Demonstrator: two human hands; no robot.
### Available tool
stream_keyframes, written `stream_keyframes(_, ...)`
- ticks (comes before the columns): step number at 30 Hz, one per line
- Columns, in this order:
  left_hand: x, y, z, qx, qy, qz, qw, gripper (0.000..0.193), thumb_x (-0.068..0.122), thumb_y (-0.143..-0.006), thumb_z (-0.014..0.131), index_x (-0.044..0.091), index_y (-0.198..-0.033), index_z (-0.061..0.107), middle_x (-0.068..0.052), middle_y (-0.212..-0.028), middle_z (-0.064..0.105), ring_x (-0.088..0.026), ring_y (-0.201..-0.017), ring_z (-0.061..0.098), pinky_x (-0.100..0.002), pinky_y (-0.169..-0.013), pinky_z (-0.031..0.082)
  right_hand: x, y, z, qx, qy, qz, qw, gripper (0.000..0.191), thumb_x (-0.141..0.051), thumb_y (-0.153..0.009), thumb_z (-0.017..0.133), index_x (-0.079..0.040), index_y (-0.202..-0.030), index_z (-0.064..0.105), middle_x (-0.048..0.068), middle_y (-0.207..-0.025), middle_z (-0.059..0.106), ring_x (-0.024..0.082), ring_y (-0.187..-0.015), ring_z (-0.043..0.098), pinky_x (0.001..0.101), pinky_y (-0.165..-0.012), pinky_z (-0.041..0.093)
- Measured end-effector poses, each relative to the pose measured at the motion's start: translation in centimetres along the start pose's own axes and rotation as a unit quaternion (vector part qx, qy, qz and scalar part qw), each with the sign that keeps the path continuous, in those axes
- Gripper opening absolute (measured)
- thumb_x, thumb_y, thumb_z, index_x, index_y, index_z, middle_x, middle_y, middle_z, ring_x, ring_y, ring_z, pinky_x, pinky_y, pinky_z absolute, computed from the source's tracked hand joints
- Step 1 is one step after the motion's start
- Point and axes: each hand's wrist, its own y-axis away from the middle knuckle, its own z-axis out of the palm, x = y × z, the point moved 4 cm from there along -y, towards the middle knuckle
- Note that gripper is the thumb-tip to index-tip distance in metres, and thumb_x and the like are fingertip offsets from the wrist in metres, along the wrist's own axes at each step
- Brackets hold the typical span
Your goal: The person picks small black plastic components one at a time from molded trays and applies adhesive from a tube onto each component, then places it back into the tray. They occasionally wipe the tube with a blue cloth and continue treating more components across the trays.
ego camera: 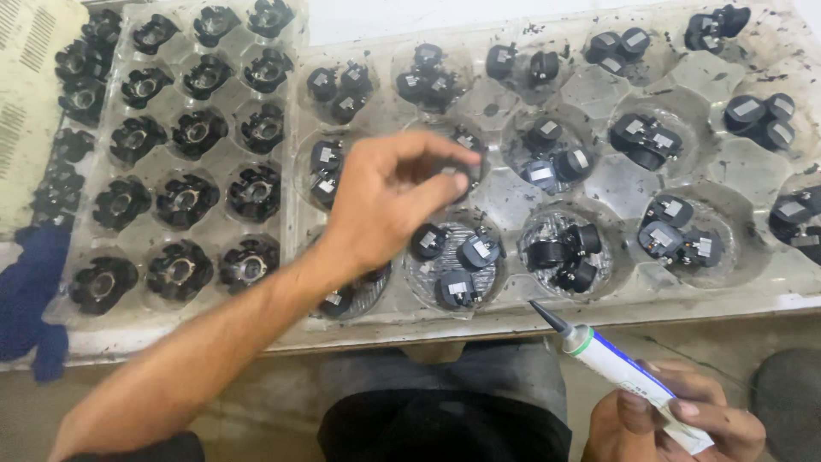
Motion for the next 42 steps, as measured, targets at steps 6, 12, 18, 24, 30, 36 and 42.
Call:
stream_keyframes(6, -0.6, 9.0, -2.1, 0.107, 0.211, -0.107, 0.966, 0.030, 0.002, -0.097, 0.061, -0.001, -0.124, 0.075, -0.009, -0.105, 0.077, -0.007, -0.069, 0.058, -0.021, -0.060, 0.048, -1.3, 0.3, 4.5, -0.017, -0.289, 0.057, 0.955, 0.038, 0.003, -0.099, 0.078, -0.011, -0.113, 0.046, 0.020, -0.107, 0.068, 0.030, -0.100, 0.075, 0.0408, -0.092, 0.068)
stream_keyframes(12, 0.1, 13.6, -2.1, 0.059, 0.296, -0.048, 0.952, 0.055, -0.009, -0.088, 0.071, 0.003, -0.140, 0.060, -0.006, -0.138, 0.067, -0.011, -0.094, 0.067, -0.026, -0.089, 0.060, -0.3, 0.3, 5.3, -0.131, -0.221, 0.065, 0.964, 0.034, 0.005, -0.098, 0.073, -0.013, -0.111, 0.047, 0.025, -0.117, 0.065, 0.037, -0.116, 0.071, 0.0452, -0.100, 0.065)
stream_keyframes(18, -0.5, 15.2, -0.8, 0.174, 0.122, 0.032, 0.977, 0.051, -0.006, -0.080, 0.086, 0.001, -0.127, 0.067, -0.013, -0.117, 0.071, -0.014, -0.096, 0.074, -0.028, -0.084, 0.065, -0.2, -0.8, 3.5, -0.200, -0.163, 0.032, 0.966, 0.042, 0.001, -0.087, 0.070, -0.013, -0.120, 0.048, 0.028, -0.125, 0.061, 0.037, -0.113, 0.071, 0.0406, -0.091, 0.067)
stream_keyframes(24, -0.8, 15.9, -1.4, 0.195, 0.084, 0.066, 0.975, 0.050, -0.012, -0.077, 0.087, 0.002, -0.122, 0.071, -0.010, -0.123, 0.064, -0.016, -0.105, 0.071, -0.028, -0.086, 0.066, -2.5, -1.8, 4.9, -0.422, -0.110, -0.124, 0.891, 0.039, -0.008, -0.084, 0.071, -0.016, -0.118, 0.052, 0.024, -0.125, 0.063, 0.041, -0.119, 0.069, 0.0488, -0.096, 0.067)
stream_keyframes(30, -1.6, 16.2, -1.5, 0.163, 0.194, 0.018, 0.967, 0.047, -0.023, -0.087, 0.071, 0.000, -0.128, 0.069, -0.012, -0.131, 0.060, -0.019, -0.110, 0.072, -0.031, -0.094, 0.066, -3.9, -1.6, 6.3, -0.399, -0.095, -0.196, 0.891, 0.037, -0.017, -0.087, 0.074, -0.018, -0.118, 0.053, 0.018, -0.122, 0.066, 0.037, -0.118, 0.069, 0.0472, -0.097, 0.065)
stream_keyframes(36, -1.6, 16.5, -2.1, 0.160, 0.193, 0.010, 0.968, 0.051, -0.023, -0.086, 0.071, 0.000, -0.132, 0.068, -0.010, -0.130, 0.061, -0.017, -0.106, 0.070, -0.031, -0.093, 0.065, -6.1, -1.4, 7.2, -0.387, -0.090, -0.171, 0.901, 0.032, -0.018, -0.092, 0.069, -0.018, -0.119, 0.053, 0.015, -0.123, 0.065, 0.035, -0.118, 0.069, 0.0482, -0.101, 0.065)
stream_keyframes(42, -1.2, 16.8, -2.2, 0.152, 0.179, -0.006, 0.972, 0.051, -0.021, -0.086, 0.071, 0.002, -0.132, 0.068, -0.009, -0.131, 0.061, -0.016, -0.106, 0.071, -0.029, -0.091, 0.065, -7.1, -2.2, 7.5, -0.440, -0.033, -0.239, 0.865, 0.028, -0.014, -0.089, 0.070, -0.014, -0.115, 0.060, 0.017, -0.123, 0.063, 0.036, -0.118, 0.068, 0.0514, -0.102, 0.062)
